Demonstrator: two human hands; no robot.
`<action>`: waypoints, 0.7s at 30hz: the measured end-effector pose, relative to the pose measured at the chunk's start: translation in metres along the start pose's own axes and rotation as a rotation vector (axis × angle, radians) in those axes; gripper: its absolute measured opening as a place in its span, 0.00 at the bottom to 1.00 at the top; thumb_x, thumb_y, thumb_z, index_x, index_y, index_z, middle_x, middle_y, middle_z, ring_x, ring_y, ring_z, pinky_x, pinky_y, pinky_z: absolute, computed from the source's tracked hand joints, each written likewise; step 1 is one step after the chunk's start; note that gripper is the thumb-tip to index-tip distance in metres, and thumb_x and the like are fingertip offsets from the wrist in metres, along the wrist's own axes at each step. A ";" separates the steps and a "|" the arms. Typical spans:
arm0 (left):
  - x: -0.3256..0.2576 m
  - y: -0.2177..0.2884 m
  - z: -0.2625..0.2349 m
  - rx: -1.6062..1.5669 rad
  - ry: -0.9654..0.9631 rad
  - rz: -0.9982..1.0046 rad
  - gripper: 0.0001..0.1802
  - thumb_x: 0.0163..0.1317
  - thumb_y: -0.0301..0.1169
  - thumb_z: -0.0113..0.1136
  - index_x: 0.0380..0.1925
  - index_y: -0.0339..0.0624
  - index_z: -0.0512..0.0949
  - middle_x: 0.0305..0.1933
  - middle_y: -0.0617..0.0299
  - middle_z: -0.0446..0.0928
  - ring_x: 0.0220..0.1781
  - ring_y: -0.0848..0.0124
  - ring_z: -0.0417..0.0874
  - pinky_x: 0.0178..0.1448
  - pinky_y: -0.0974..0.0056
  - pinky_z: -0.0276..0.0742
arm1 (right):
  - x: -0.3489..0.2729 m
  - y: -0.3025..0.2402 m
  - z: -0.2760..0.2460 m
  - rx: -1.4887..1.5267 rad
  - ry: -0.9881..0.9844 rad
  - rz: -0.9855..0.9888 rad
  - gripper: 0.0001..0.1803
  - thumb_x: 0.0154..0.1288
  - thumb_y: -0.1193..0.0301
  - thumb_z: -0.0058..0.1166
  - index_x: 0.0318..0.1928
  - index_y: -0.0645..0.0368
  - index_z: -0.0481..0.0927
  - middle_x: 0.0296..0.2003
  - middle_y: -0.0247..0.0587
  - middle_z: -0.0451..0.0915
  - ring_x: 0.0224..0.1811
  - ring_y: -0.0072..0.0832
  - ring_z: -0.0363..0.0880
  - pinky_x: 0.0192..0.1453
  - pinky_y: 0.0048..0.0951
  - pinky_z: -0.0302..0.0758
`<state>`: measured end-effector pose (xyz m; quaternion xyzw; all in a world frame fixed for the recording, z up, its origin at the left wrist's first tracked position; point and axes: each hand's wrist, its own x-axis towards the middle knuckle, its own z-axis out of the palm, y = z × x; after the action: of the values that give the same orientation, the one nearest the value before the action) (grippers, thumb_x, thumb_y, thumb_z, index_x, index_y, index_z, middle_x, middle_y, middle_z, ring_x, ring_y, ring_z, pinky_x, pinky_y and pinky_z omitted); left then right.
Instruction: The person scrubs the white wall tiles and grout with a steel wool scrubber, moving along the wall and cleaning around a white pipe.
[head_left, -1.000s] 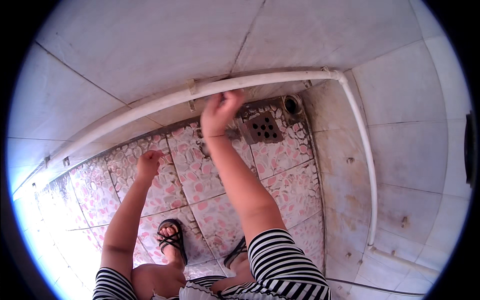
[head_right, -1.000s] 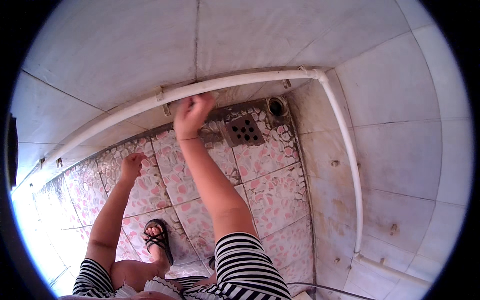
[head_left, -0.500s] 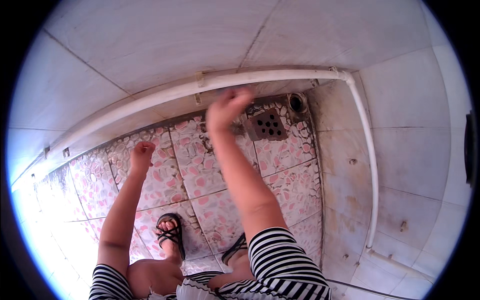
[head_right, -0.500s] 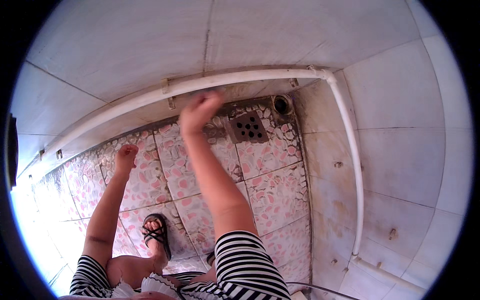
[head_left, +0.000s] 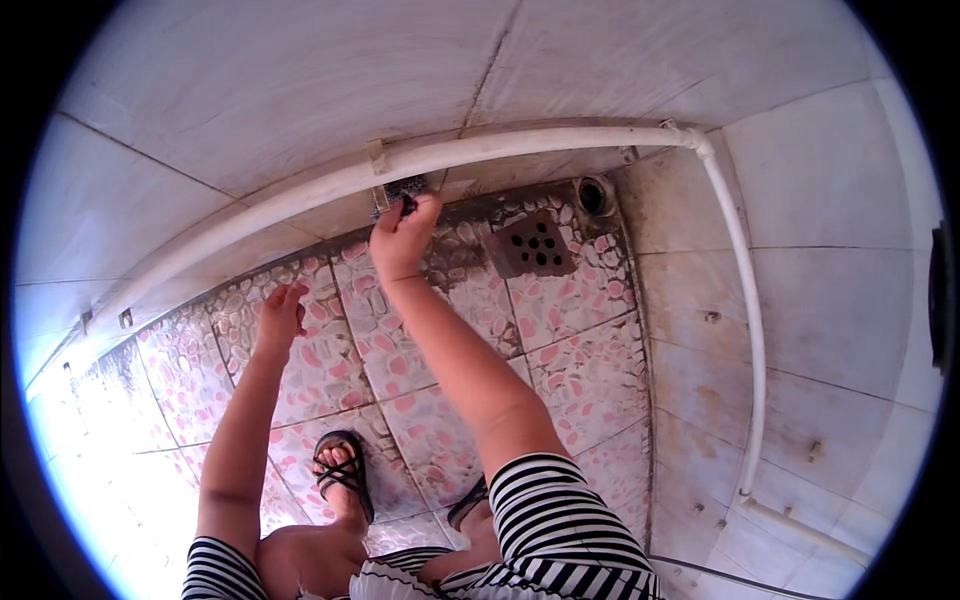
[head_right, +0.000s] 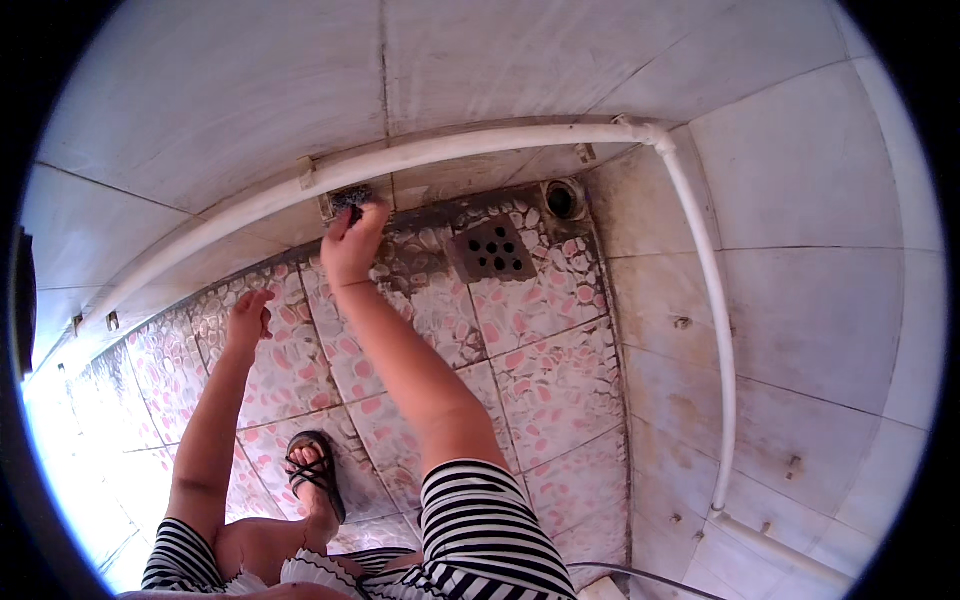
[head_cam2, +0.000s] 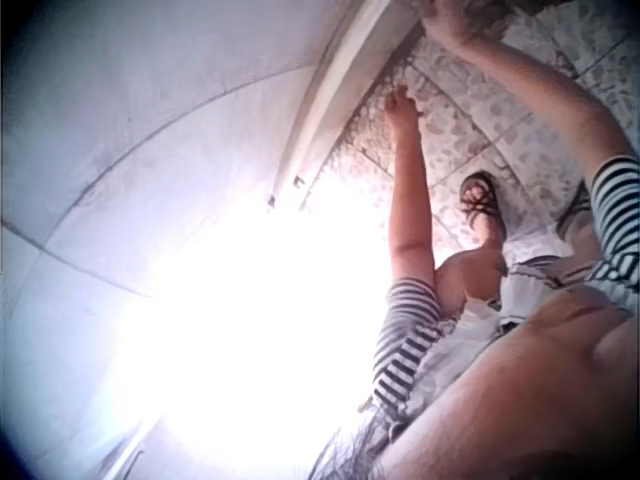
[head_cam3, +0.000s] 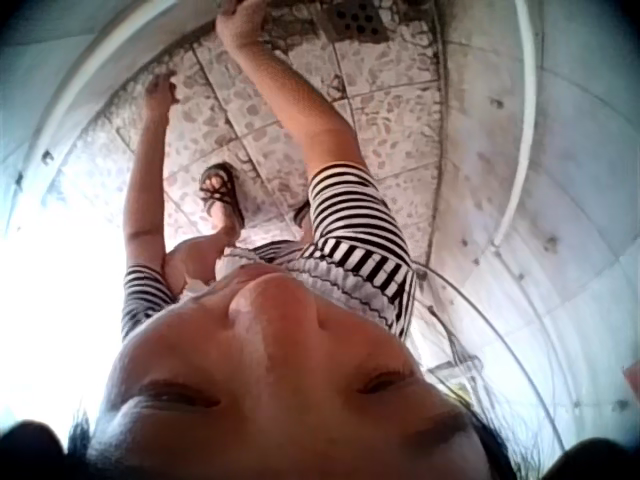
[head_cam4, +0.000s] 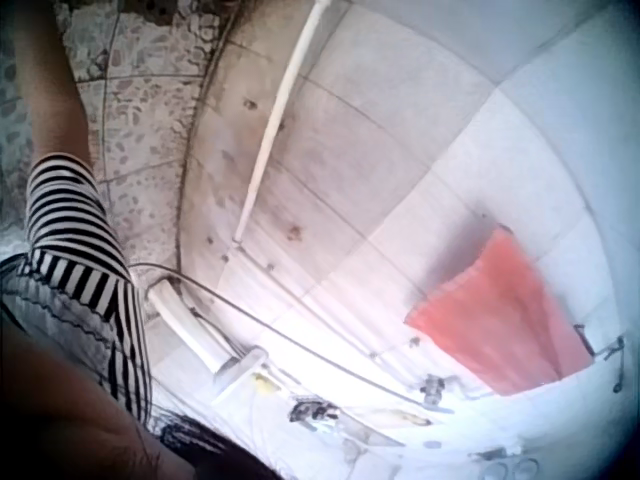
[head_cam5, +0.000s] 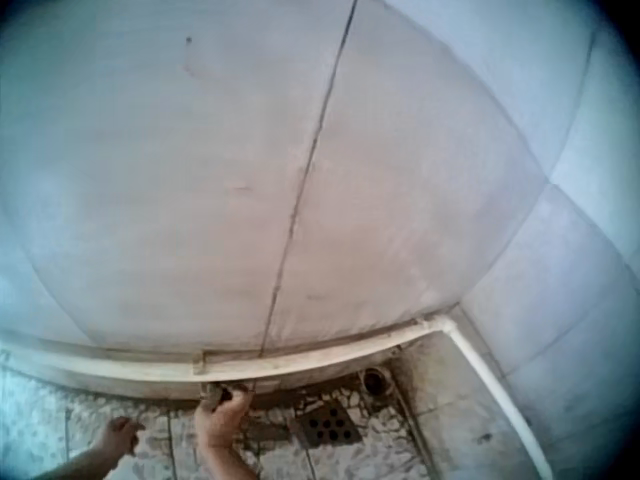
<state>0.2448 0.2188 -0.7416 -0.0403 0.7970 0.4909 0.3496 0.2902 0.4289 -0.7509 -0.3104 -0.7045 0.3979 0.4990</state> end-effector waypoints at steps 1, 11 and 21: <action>-0.001 0.003 0.005 0.007 -0.022 -0.001 0.16 0.64 0.43 0.48 0.34 0.41 0.76 0.13 0.70 0.63 0.11 0.82 0.62 0.15 0.74 0.62 | 0.006 0.013 -0.006 0.076 -0.031 0.020 0.11 0.57 0.80 0.44 0.40 0.67 0.61 0.36 0.50 0.66 0.38 0.40 0.68 0.48 0.35 0.65; 0.002 -0.012 -0.044 0.005 -0.004 0.013 0.16 0.65 0.42 0.46 0.34 0.42 0.76 0.14 0.70 0.63 0.11 0.81 0.61 0.17 0.73 0.64 | 0.161 0.116 -0.106 -0.278 0.327 0.737 0.15 0.58 0.78 0.45 0.45 0.73 0.63 0.41 0.61 0.73 0.44 0.45 0.75 0.46 0.39 0.72; -0.003 0.011 -0.023 -0.014 -0.011 0.028 0.16 0.65 0.41 0.47 0.35 0.41 0.77 0.13 0.70 0.64 0.13 0.82 0.62 0.19 0.73 0.65 | 0.036 0.060 -0.003 0.149 -0.105 1.152 0.21 0.51 0.83 0.43 0.49 0.71 0.68 0.46 0.53 0.73 0.32 0.42 0.80 0.25 0.33 0.81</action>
<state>0.2310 0.2048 -0.7249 -0.0288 0.7921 0.5013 0.3471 0.2845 0.4887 -0.7862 -0.5875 -0.4159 0.6685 0.1871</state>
